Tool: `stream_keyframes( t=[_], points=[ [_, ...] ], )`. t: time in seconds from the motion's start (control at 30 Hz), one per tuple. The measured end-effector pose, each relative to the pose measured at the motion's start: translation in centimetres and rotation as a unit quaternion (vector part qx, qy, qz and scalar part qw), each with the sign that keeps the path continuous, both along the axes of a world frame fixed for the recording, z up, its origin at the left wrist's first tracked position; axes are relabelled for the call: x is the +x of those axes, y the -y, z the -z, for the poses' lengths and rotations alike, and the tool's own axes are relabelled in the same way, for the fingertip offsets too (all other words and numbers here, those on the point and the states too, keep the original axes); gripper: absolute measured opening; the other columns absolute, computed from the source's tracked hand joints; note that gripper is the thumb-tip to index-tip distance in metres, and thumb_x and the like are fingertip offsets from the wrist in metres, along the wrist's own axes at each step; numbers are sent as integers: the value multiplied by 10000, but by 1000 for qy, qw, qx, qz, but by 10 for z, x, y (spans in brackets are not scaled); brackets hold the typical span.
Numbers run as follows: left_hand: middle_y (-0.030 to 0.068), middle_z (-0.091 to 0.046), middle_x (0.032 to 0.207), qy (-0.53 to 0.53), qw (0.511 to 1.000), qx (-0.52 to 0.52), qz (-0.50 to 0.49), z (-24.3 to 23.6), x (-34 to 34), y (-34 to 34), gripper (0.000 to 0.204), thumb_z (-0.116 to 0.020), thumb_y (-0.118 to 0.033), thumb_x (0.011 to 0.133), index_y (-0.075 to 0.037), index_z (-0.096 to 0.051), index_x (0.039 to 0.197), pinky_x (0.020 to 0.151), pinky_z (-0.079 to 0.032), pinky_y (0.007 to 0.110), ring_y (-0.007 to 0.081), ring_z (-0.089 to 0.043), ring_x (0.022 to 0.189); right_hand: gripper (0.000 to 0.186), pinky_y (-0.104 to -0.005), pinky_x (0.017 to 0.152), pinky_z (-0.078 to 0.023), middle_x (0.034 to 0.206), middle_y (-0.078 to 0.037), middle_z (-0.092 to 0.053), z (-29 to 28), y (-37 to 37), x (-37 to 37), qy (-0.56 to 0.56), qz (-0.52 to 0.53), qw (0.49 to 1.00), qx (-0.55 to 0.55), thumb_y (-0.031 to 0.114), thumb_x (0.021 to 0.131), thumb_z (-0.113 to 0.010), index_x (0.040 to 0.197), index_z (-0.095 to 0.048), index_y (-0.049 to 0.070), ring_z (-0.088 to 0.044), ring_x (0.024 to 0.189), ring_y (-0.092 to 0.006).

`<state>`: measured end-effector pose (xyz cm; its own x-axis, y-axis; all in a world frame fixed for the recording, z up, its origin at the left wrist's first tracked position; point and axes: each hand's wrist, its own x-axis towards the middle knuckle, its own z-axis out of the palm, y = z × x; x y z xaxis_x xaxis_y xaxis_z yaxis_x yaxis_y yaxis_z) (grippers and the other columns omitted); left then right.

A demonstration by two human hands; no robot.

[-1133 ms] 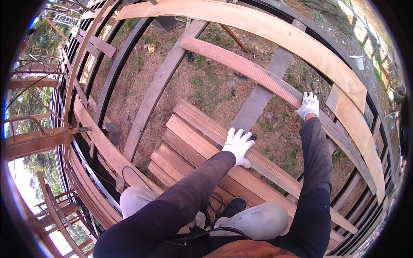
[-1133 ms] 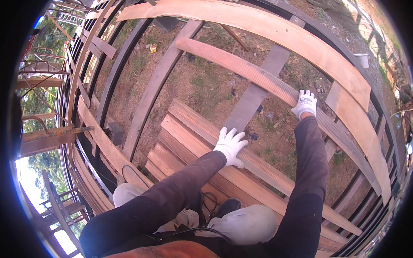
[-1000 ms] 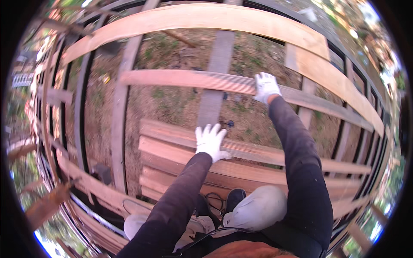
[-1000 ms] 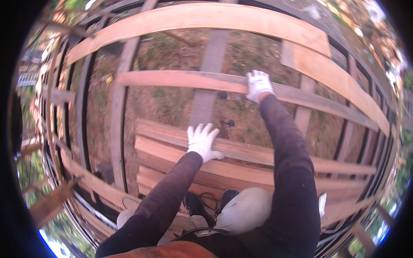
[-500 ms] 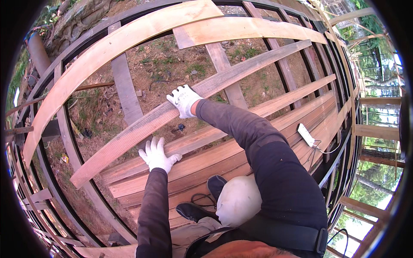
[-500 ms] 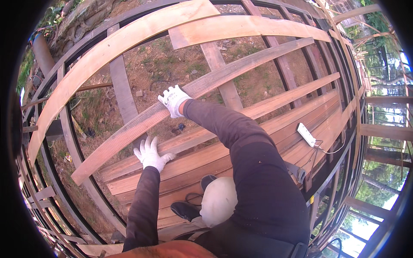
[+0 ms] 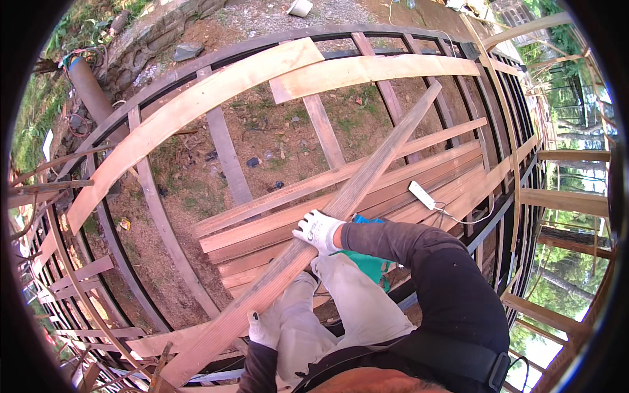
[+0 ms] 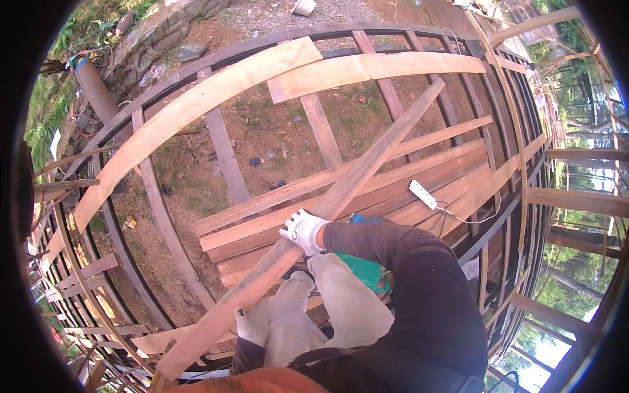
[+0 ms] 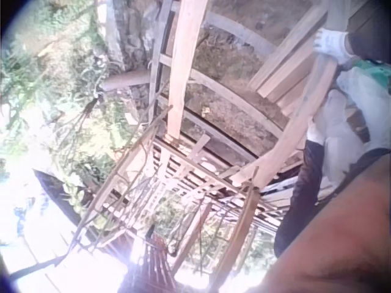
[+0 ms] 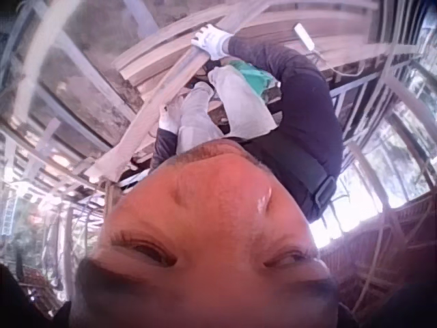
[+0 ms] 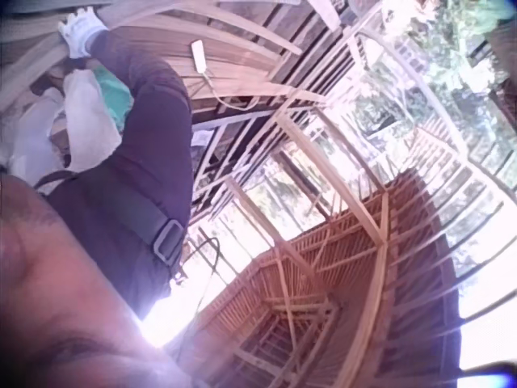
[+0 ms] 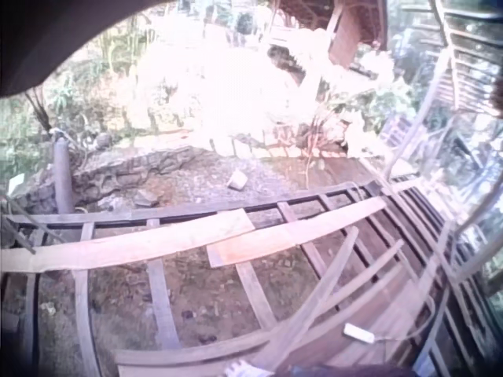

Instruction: The person handles a small yellow case, moves a wooden plank into position on a frame, and then sits to adjust an electric planer using a screwdriver.

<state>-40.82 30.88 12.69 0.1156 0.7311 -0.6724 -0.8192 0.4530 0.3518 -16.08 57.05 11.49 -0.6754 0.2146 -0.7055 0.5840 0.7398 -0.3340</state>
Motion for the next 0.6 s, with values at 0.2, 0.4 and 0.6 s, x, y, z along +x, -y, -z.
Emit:
stream_keyframes(
  t=[0.2, 0.4, 0.6],
  points=[
    [193, -538, 1424, -164, 936, -7, -312, -233, 8, 65, 684, -733, -363, 888, -33, -476, 1428, 1128, -433, 514, 359, -534, 1296, 955, -496, 998, -457, 1254, -162, -608, -154, 89, -74, -78, -74, 982, -158, 465, 658, -855, 1432, -475, 56, -581, 1181, -354],
    [161, -584, 1340, -202, 878, -149, -408, -302, -20, 111, 582, -714, -246, 907, -53, -490, 1408, 1101, -449, 517, 333, -558, 1255, 1011, -444, 983, -498, 1206, -206, -674, -226, 112, -94, -60, -88, 971, -215, 442, 636, -877, 1448, -438, 30, -654, 1135, -362],
    [138, -596, 1306, -170, 859, 10, -483, -343, -7, 121, 563, -706, -210, 914, -66, -482, 1410, 1089, -457, 508, 303, -572, 1230, 907, -443, 1018, -489, 1225, -221, -657, -275, 86, -117, -129, -99, 965, -206, 467, 619, -884, 1336, -508, 59, -634, 1159, -384]
  ],
)
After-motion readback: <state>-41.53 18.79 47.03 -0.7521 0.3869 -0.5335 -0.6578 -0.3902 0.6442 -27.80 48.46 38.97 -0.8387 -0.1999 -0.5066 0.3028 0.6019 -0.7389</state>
